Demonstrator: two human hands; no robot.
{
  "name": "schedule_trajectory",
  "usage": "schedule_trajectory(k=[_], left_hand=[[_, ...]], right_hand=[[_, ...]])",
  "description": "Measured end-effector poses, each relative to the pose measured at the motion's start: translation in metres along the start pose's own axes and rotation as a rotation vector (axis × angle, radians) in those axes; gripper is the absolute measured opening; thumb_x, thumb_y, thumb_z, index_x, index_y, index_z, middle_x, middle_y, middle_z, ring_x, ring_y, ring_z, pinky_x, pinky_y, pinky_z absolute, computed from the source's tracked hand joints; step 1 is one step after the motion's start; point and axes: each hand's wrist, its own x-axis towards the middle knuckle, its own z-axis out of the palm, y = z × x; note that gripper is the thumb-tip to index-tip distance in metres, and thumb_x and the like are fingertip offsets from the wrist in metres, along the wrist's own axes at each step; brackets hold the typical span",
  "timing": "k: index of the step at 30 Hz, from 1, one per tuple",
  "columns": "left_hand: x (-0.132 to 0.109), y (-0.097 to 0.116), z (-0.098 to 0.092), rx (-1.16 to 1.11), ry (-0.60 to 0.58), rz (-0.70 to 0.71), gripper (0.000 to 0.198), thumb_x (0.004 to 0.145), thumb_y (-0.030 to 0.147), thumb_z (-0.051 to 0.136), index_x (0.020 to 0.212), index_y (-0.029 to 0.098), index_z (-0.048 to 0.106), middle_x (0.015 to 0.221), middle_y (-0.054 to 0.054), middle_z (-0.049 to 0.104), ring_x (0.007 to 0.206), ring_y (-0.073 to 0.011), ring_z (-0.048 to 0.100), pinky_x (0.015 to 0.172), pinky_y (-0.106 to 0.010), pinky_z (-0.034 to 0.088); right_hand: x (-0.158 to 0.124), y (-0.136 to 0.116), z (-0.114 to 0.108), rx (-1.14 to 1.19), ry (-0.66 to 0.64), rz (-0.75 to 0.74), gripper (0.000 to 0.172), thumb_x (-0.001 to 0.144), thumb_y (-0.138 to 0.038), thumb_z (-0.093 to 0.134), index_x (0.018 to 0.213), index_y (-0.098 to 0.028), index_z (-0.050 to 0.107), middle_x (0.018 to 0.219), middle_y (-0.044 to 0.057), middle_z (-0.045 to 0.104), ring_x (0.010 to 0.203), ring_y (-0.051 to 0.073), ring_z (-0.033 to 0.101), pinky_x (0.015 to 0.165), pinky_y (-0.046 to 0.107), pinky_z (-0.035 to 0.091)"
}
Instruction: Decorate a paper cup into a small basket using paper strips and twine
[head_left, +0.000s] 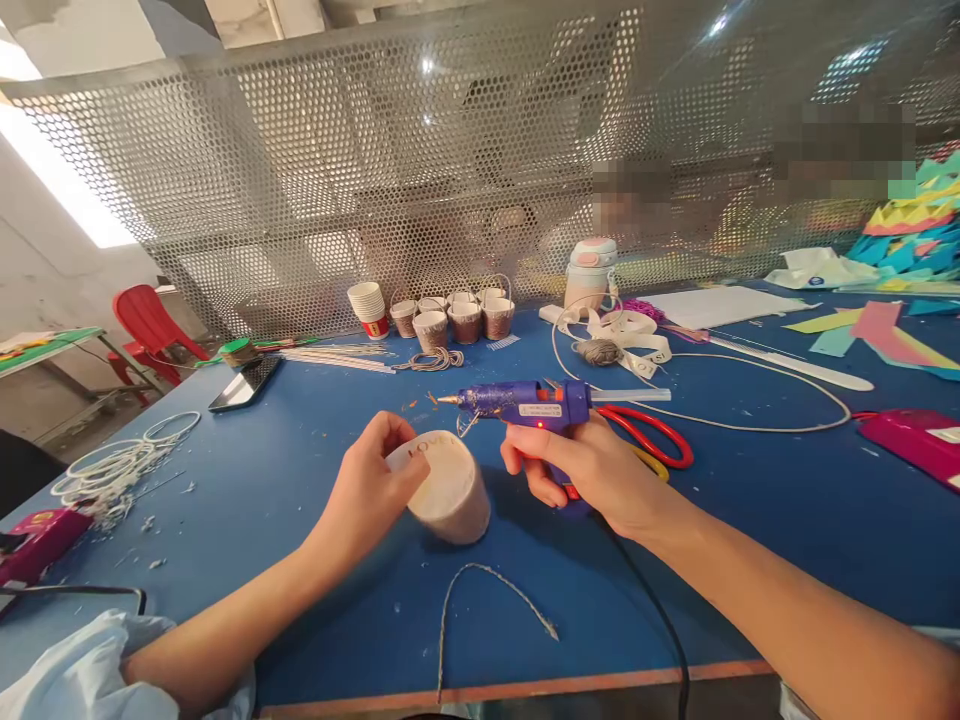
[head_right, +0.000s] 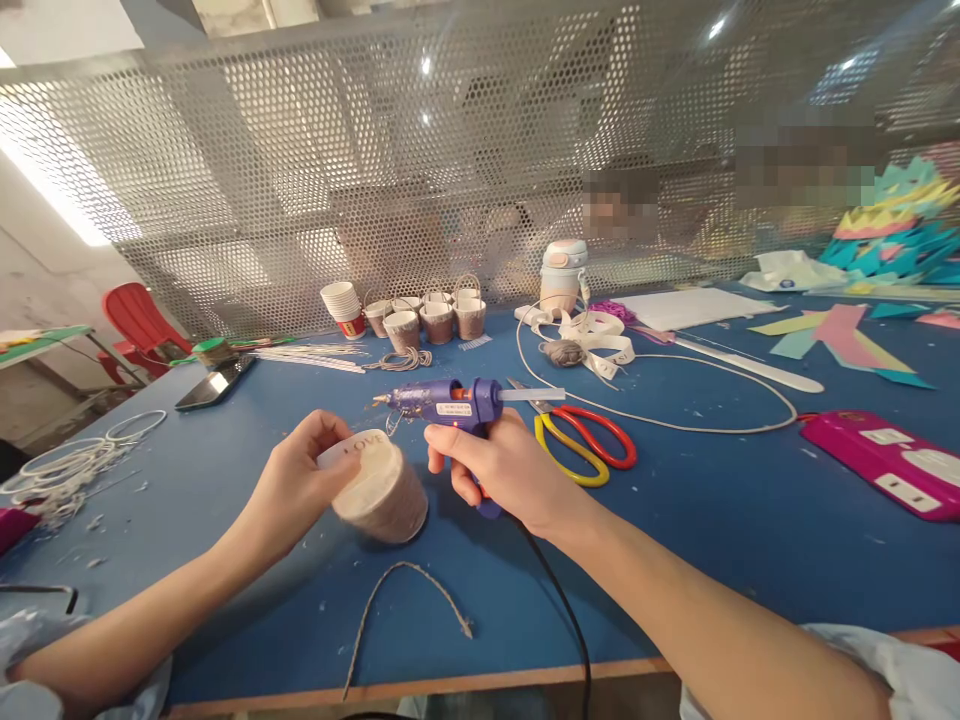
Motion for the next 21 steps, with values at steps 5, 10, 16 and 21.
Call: schedule_trajectory(k=[5, 10, 16, 21], left_hand=[[-0.002, 0.000, 0.001, -0.006, -0.013, 0.045, 0.011, 0.074, 0.021, 0.054, 0.085, 0.021, 0.053, 0.075, 0.005, 0.058, 0.064, -0.0105, 0.051, 0.055, -0.021, 0.039], [-0.005, -0.002, 0.002, 0.018, 0.006, 0.088, 0.018, 0.075, 0.025, 0.056, 0.092, 0.021, 0.055, 0.084, 0.002, 0.063, 0.073, -0.0132, 0.058, 0.064, -0.024, 0.045], [-0.007, 0.007, 0.003, 0.177, 0.019, 0.193, 0.011, 0.075, 0.023, 0.055, 0.085, 0.022, 0.051, 0.074, 0.004, 0.061, 0.062, -0.0115, 0.055, 0.057, -0.023, 0.041], [-0.011, 0.020, 0.005, 0.273, 0.021, 0.276, 0.013, 0.075, 0.022, 0.053, 0.074, 0.024, 0.040, 0.052, 0.010, 0.044, 0.047, -0.0094, 0.036, 0.048, -0.020, 0.033]], right_hand=[[-0.001, -0.001, 0.000, -0.009, 0.000, -0.009, 0.031, 0.084, -0.039, 0.058, 0.064, -0.016, 0.057, 0.054, -0.003, 0.054, 0.038, 0.006, 0.044, 0.041, 0.023, 0.027], [-0.001, 0.002, 0.000, -0.026, 0.037, -0.025, 0.031, 0.085, -0.042, 0.057, 0.066, -0.017, 0.058, 0.061, -0.001, 0.058, 0.040, 0.006, 0.044, 0.042, 0.024, 0.029], [-0.001, 0.004, 0.015, -0.311, 0.140, -0.091, 0.028, 0.084, -0.047, 0.057, 0.077, -0.020, 0.062, 0.058, -0.002, 0.054, 0.058, 0.014, 0.052, 0.053, 0.027, 0.040], [0.004, 0.002, 0.030, -0.408, 0.179, -0.047, 0.022, 0.070, -0.037, 0.068, 0.077, -0.022, 0.053, 0.066, -0.003, 0.057, 0.059, 0.014, 0.050, 0.052, 0.027, 0.039]])
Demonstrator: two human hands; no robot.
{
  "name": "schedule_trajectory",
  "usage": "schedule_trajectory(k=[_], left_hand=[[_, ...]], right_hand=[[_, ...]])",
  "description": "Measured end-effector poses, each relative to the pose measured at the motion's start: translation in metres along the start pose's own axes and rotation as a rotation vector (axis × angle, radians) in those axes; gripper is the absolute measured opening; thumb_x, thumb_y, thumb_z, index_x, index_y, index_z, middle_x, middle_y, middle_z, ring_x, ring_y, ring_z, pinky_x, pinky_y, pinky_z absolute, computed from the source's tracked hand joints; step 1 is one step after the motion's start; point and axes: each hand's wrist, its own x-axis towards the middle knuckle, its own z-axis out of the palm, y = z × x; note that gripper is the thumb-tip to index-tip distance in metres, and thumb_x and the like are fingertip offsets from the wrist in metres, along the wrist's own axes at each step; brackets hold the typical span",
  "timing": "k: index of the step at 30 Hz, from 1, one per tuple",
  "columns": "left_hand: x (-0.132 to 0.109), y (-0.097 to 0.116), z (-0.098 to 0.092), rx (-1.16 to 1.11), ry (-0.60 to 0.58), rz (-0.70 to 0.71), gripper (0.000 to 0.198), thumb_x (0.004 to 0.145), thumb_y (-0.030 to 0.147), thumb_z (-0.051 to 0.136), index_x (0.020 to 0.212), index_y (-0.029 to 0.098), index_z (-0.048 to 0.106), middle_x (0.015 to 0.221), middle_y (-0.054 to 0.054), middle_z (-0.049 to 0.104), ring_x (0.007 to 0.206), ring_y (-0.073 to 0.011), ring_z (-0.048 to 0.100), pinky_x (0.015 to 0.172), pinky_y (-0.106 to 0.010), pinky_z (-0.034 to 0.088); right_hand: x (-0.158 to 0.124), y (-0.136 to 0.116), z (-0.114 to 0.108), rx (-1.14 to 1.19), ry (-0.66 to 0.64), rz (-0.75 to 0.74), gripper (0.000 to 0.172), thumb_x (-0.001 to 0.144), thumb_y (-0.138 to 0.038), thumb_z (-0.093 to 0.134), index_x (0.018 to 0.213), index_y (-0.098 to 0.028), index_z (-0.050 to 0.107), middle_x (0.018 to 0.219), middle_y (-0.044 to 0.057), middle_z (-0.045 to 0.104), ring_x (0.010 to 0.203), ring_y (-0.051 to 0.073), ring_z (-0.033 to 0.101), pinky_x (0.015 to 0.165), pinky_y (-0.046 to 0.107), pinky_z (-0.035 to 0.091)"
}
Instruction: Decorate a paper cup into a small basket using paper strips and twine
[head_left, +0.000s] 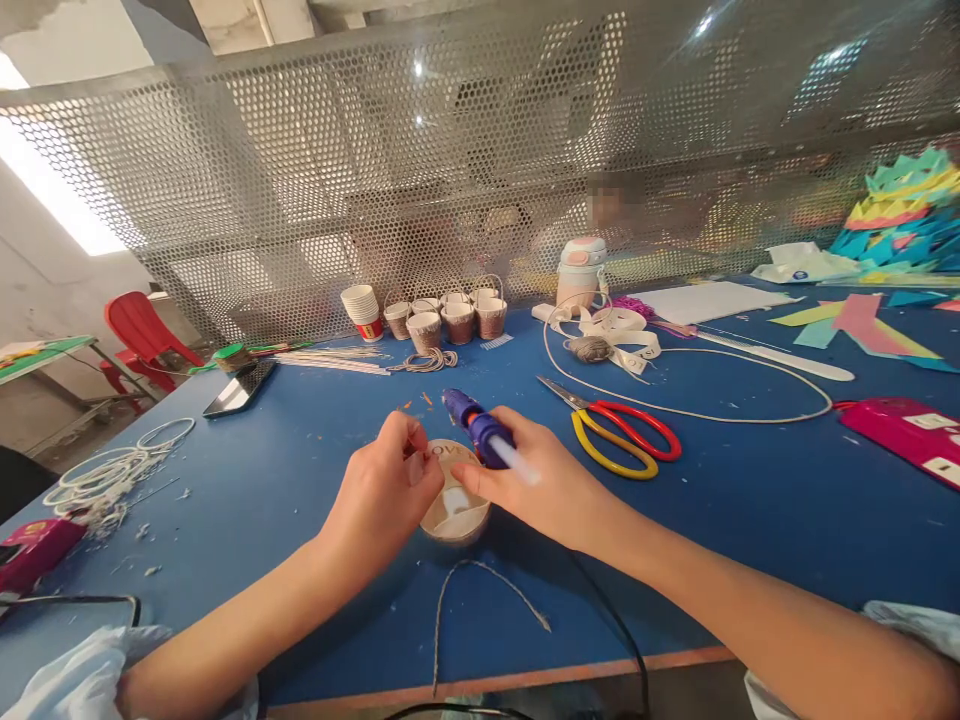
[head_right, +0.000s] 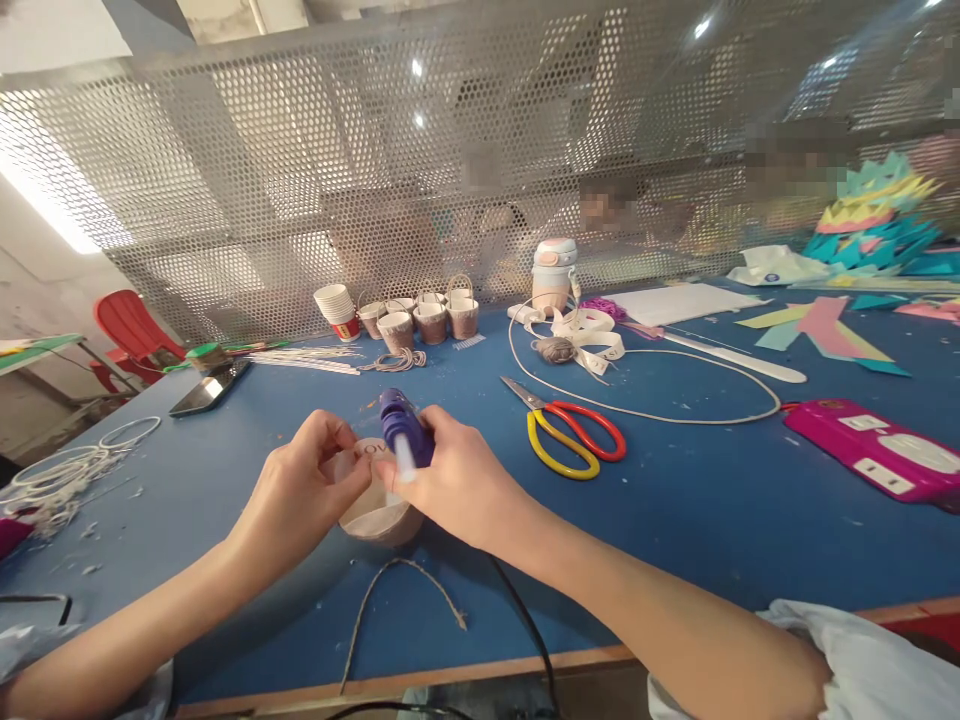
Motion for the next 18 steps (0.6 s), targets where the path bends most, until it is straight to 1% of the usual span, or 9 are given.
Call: schedule_trajectory(k=[4, 7, 11, 14, 16, 18], left_hand=[[-0.003, 0.006, 0.001, 0.021, 0.005, 0.070, 0.018, 0.076, 0.021, 0.051, 0.072, 0.024, 0.034, 0.053, 0.009, 0.046, 0.047, -0.0095, 0.035, 0.047, -0.019, 0.033], [-0.006, 0.008, 0.002, 0.036, 0.012, 0.126, 0.017, 0.076, 0.019, 0.050, 0.072, 0.024, 0.034, 0.053, 0.009, 0.045, 0.046, -0.0090, 0.034, 0.046, -0.018, 0.031], [-0.008, 0.011, 0.003, 0.045, 0.059, 0.194, 0.018, 0.076, 0.016, 0.049, 0.071, 0.024, 0.033, 0.054, 0.009, 0.045, 0.045, -0.0084, 0.034, 0.044, -0.018, 0.030], [-0.010, 0.011, 0.003, 0.041, 0.064, 0.198, 0.020, 0.076, 0.016, 0.048, 0.071, 0.025, 0.031, 0.053, 0.009, 0.043, 0.045, -0.0089, 0.037, 0.044, -0.018, 0.029], [-0.011, 0.011, 0.002, 0.041, 0.055, 0.178, 0.019, 0.076, 0.017, 0.048, 0.071, 0.025, 0.032, 0.054, 0.009, 0.046, 0.045, -0.0095, 0.039, 0.045, -0.018, 0.030], [-0.011, 0.011, 0.001, 0.046, 0.034, 0.146, 0.017, 0.077, 0.020, 0.048, 0.072, 0.025, 0.033, 0.055, 0.007, 0.049, 0.047, -0.0103, 0.041, 0.046, -0.019, 0.033]], right_hand=[[0.002, -0.001, 0.003, -0.047, 0.006, -0.023, 0.019, 0.070, -0.031, 0.065, 0.075, -0.023, 0.049, 0.066, -0.005, 0.057, 0.059, 0.013, 0.047, 0.053, 0.025, 0.037], [0.002, -0.003, 0.004, -0.067, 0.007, -0.024, 0.019, 0.070, -0.028, 0.064, 0.074, -0.023, 0.046, 0.067, -0.004, 0.058, 0.059, 0.013, 0.045, 0.053, 0.025, 0.035], [0.000, -0.005, 0.005, -0.127, 0.050, -0.004, 0.021, 0.069, -0.025, 0.064, 0.073, -0.023, 0.044, 0.066, -0.003, 0.058, 0.058, 0.013, 0.041, 0.053, 0.025, 0.032], [-0.002, -0.005, 0.006, -0.166, 0.075, -0.032, 0.019, 0.069, -0.021, 0.062, 0.073, -0.023, 0.043, 0.065, -0.002, 0.057, 0.058, 0.013, 0.040, 0.054, 0.025, 0.030], [-0.002, -0.005, 0.005, -0.171, 0.073, -0.035, 0.019, 0.069, -0.020, 0.060, 0.073, -0.023, 0.042, 0.066, -0.001, 0.057, 0.058, 0.014, 0.039, 0.054, 0.025, 0.029], [-0.002, -0.005, 0.004, -0.154, 0.061, -0.024, 0.019, 0.070, -0.023, 0.060, 0.073, -0.023, 0.042, 0.067, -0.001, 0.058, 0.058, 0.014, 0.039, 0.054, 0.025, 0.029]])
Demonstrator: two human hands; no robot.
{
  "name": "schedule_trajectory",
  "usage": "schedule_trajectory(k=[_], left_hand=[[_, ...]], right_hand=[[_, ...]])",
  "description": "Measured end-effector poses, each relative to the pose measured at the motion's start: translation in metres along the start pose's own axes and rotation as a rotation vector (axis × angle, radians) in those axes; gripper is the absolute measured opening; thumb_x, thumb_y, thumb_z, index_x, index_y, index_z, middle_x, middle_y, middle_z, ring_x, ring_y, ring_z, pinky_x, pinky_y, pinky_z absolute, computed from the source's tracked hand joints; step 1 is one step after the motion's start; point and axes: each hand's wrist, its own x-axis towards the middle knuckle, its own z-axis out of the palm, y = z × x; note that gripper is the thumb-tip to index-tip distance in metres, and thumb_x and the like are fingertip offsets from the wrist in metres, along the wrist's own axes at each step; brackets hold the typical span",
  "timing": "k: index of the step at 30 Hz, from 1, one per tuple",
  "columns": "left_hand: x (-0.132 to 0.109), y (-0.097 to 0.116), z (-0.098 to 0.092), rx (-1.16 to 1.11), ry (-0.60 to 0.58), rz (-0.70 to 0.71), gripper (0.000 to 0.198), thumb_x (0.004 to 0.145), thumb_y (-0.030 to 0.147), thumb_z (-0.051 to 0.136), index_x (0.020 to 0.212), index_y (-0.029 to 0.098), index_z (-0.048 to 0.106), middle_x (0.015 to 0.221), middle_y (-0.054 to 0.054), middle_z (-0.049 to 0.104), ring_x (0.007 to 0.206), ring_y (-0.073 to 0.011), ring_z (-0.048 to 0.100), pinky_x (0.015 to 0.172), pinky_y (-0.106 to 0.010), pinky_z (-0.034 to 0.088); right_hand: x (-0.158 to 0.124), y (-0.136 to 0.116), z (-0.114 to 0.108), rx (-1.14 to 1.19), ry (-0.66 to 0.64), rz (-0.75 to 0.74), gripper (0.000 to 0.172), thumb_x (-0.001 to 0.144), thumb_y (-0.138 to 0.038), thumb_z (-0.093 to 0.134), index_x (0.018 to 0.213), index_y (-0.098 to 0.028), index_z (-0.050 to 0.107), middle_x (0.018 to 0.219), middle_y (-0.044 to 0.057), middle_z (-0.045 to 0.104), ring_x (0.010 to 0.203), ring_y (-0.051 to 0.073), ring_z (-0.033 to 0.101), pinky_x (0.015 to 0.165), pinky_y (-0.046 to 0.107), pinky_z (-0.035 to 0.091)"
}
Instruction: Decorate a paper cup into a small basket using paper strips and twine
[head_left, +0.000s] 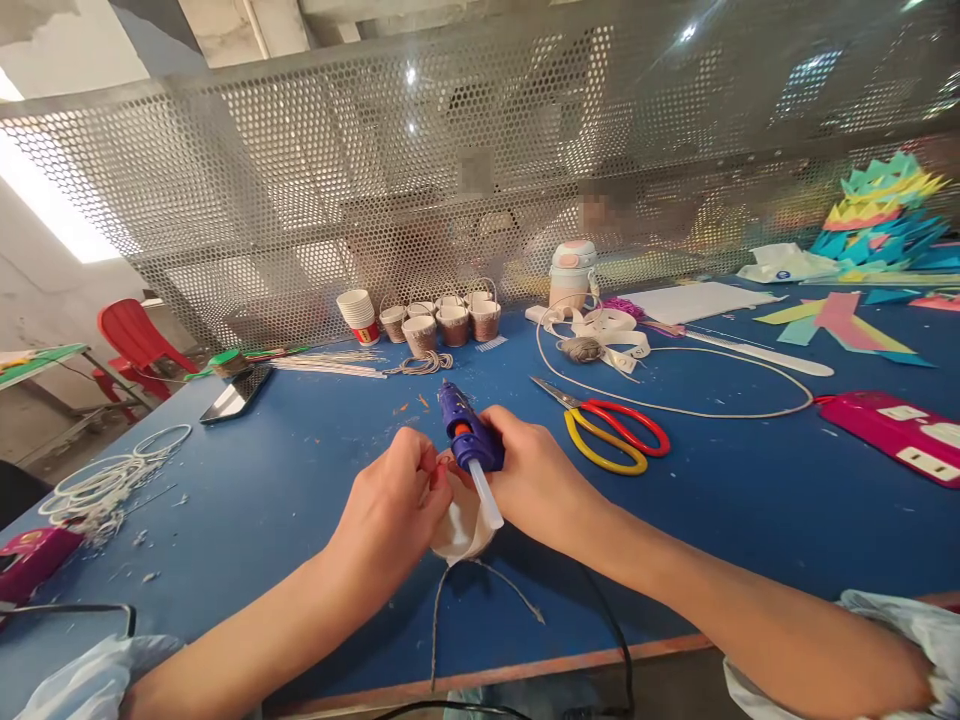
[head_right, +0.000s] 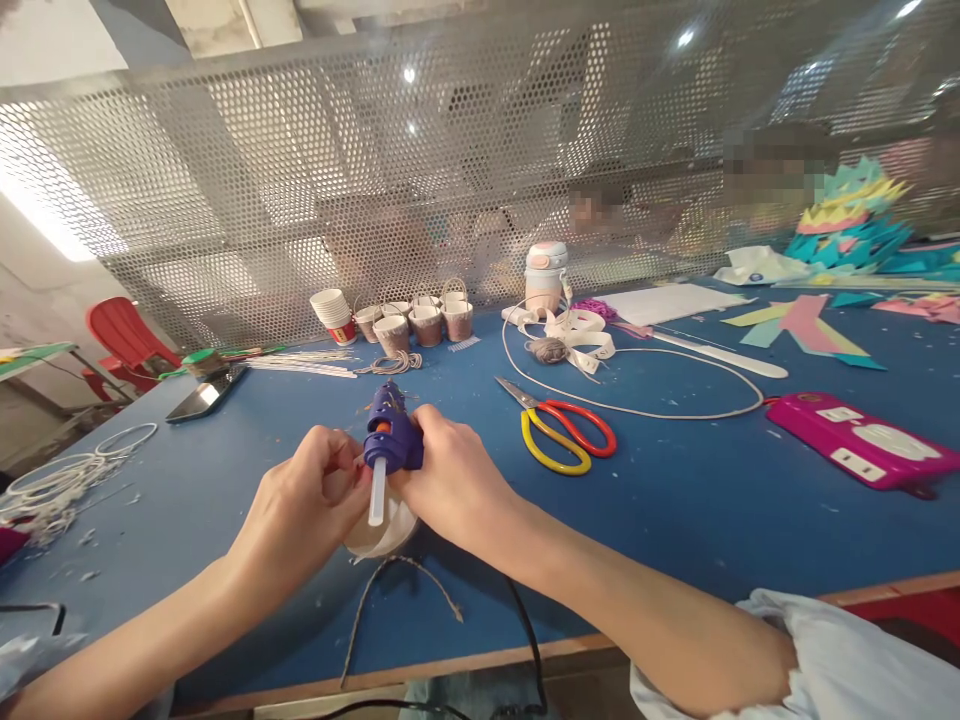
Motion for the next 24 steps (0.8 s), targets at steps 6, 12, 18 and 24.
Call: schedule_trajectory(k=[6, 12, 18, 24], left_hand=[[0.001, 0.003, -0.002, 0.011, -0.052, -0.095, 0.016, 0.078, 0.027, 0.048, 0.071, 0.026, 0.034, 0.055, 0.006, 0.051, 0.048, -0.0128, 0.044, 0.048, -0.022, 0.035], [0.004, 0.000, -0.001, -0.005, -0.053, -0.123, 0.014, 0.076, 0.023, 0.048, 0.073, 0.025, 0.035, 0.058, 0.006, 0.054, 0.051, -0.0126, 0.045, 0.051, -0.022, 0.036], [0.008, -0.009, -0.002, -0.070, -0.087, -0.211, 0.009, 0.078, 0.024, 0.051, 0.077, 0.023, 0.042, 0.056, 0.008, 0.048, 0.050, -0.0105, 0.041, 0.051, -0.022, 0.033], [0.010, -0.013, -0.006, -0.248, -0.100, -0.272, 0.014, 0.077, 0.027, 0.054, 0.089, 0.021, 0.050, 0.078, 0.001, 0.061, 0.066, -0.0134, 0.056, 0.058, -0.024, 0.042]], right_hand=[[-0.002, 0.002, -0.001, 0.023, -0.003, -0.007, 0.020, 0.068, -0.025, 0.061, 0.074, -0.024, 0.042, 0.062, -0.002, 0.054, 0.057, 0.014, 0.039, 0.053, 0.026, 0.030], [0.000, 0.008, -0.001, 0.086, -0.038, -0.051, 0.018, 0.074, -0.029, 0.061, 0.074, -0.024, 0.044, 0.064, -0.004, 0.053, 0.056, 0.013, 0.042, 0.053, 0.025, 0.033], [0.003, 0.010, -0.011, 0.181, -0.031, -0.019, 0.030, 0.079, -0.047, 0.063, 0.076, -0.022, 0.047, 0.066, -0.003, 0.053, 0.058, 0.013, 0.048, 0.054, 0.026, 0.039], [0.001, 0.006, -0.018, 0.376, -0.062, 0.027, 0.028, 0.085, -0.048, 0.058, 0.077, -0.023, 0.049, 0.058, -0.004, 0.052, 0.049, 0.013, 0.051, 0.048, 0.027, 0.039]])
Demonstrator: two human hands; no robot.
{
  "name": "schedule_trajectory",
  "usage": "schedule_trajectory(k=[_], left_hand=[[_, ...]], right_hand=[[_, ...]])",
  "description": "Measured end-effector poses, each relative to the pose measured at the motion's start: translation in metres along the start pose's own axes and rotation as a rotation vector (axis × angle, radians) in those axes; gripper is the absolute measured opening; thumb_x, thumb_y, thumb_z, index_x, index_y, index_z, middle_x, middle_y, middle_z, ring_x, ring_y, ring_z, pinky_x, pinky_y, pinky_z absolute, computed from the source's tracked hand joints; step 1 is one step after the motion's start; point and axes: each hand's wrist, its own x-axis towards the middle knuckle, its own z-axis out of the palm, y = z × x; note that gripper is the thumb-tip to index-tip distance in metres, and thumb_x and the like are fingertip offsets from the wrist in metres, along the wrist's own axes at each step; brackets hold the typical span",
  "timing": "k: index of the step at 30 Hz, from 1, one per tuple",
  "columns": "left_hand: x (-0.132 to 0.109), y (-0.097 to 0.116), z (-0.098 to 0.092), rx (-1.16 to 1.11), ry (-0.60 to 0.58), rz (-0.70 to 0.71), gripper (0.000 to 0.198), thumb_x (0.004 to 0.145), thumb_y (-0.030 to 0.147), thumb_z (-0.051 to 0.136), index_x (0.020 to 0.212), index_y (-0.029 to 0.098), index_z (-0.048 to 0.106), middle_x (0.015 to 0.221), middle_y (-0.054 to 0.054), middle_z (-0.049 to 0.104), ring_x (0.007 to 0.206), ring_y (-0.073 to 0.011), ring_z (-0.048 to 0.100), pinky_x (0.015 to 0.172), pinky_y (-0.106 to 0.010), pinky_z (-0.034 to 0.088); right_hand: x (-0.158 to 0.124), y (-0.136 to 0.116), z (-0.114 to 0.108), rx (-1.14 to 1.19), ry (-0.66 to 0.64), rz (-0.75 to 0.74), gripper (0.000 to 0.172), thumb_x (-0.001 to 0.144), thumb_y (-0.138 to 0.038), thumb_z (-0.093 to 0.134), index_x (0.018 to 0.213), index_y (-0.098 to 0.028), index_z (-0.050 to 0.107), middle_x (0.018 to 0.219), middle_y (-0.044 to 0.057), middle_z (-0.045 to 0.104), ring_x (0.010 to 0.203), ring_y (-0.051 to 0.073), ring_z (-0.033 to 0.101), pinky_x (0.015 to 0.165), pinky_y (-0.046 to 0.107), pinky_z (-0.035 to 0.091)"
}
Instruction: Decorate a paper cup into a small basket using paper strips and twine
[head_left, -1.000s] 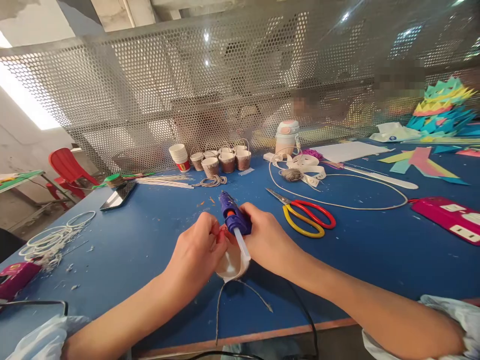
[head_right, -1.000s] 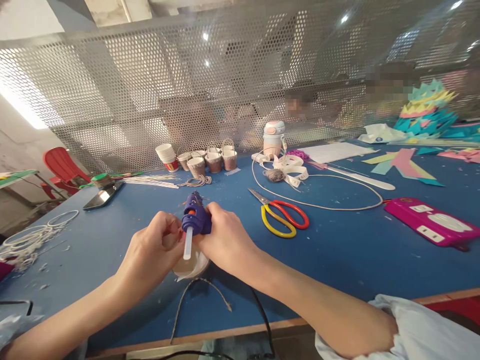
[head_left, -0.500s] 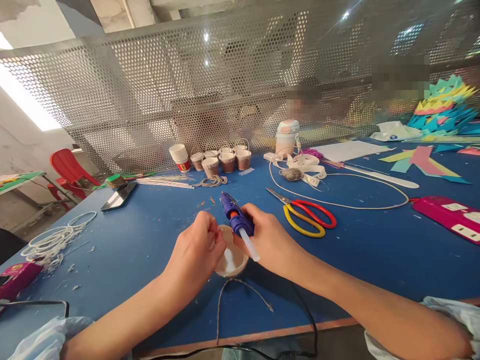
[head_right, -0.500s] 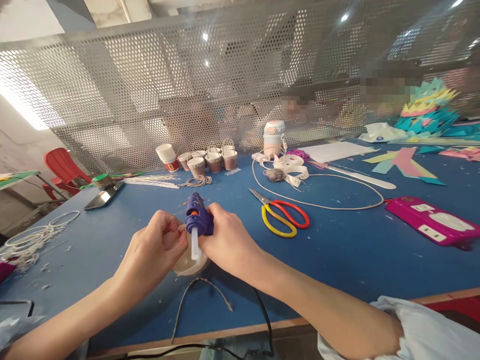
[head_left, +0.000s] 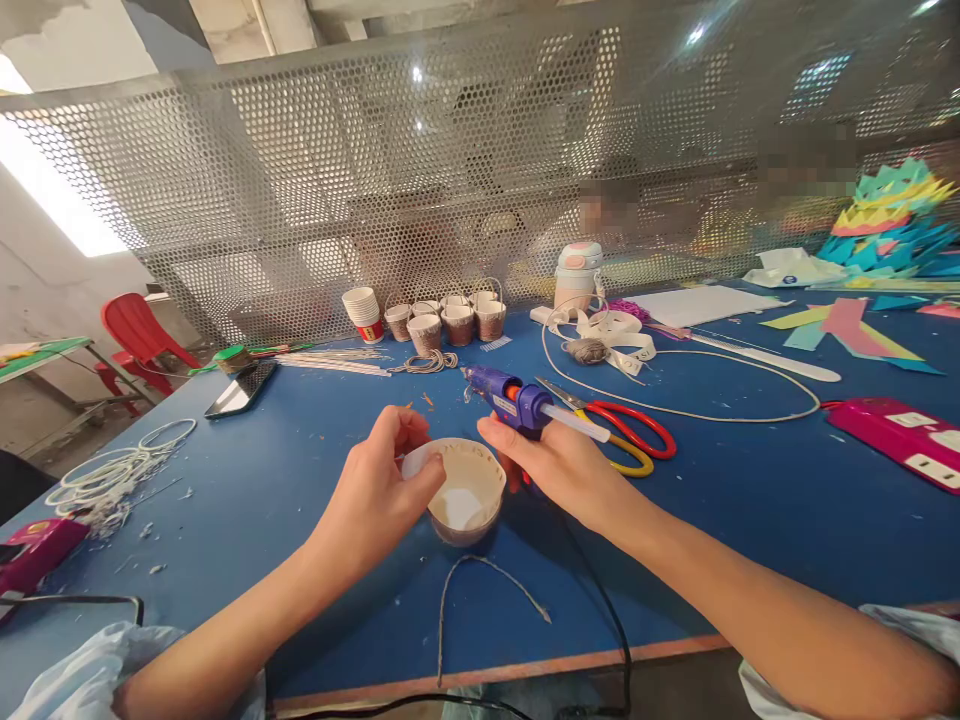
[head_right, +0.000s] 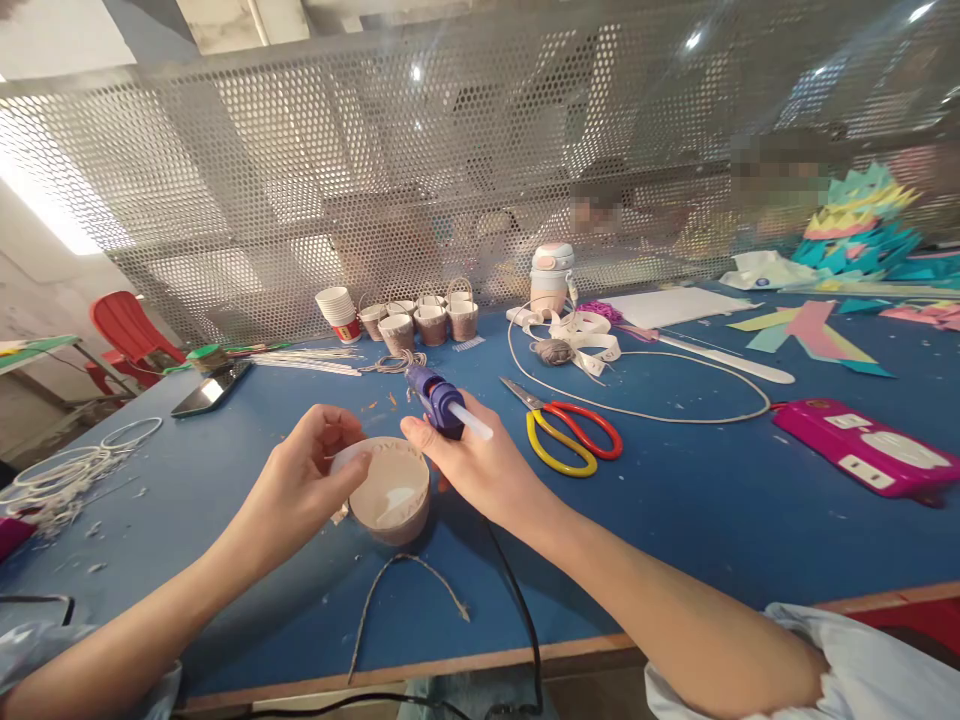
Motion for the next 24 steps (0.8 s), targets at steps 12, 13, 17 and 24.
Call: schedule_trajectory(k=[12, 13, 17, 24], left_hand=[[0.031, 0.003, -0.003, 0.124, -0.328, 0.088, 0.019, 0.073, 0.025, 0.056, 0.082, 0.020, 0.072, 0.080, -0.002, 0.071, 0.071, -0.0176, 0.061, 0.063, -0.027, 0.046], [0.032, 0.003, -0.001, 0.122, -0.316, 0.100, 0.016, 0.074, 0.026, 0.055, 0.075, 0.019, 0.070, 0.076, -0.002, 0.069, 0.069, -0.0168, 0.060, 0.061, -0.027, 0.044], [0.032, 0.000, 0.005, 0.127, -0.286, 0.121, 0.019, 0.076, 0.026, 0.053, 0.061, 0.018, 0.061, 0.063, 0.000, 0.059, 0.061, -0.0137, 0.051, 0.053, -0.024, 0.038], [0.029, 0.004, 0.004, 0.053, -0.332, -0.024, 0.018, 0.069, 0.022, 0.055, 0.077, 0.017, 0.071, 0.067, 0.000, 0.065, 0.060, -0.0142, 0.055, 0.052, -0.024, 0.041]], right_hand=[[0.003, 0.008, -0.002, 0.024, 0.025, 0.008, 0.030, 0.083, -0.048, 0.063, 0.078, -0.021, 0.051, 0.055, -0.005, 0.054, 0.048, 0.013, 0.055, 0.050, 0.026, 0.042], [0.003, 0.009, -0.002, 0.025, 0.024, 0.006, 0.029, 0.083, -0.047, 0.063, 0.079, -0.021, 0.051, 0.055, -0.005, 0.054, 0.048, 0.013, 0.055, 0.050, 0.026, 0.042], [0.003, 0.009, -0.002, 0.031, 0.009, 0.004, 0.028, 0.084, -0.046, 0.062, 0.077, -0.021, 0.050, 0.054, -0.006, 0.053, 0.047, 0.013, 0.054, 0.049, 0.026, 0.041], [0.002, 0.010, -0.002, 0.017, -0.001, -0.024, 0.029, 0.084, -0.048, 0.062, 0.075, -0.022, 0.050, 0.054, -0.006, 0.053, 0.049, 0.014, 0.054, 0.050, 0.027, 0.041]])
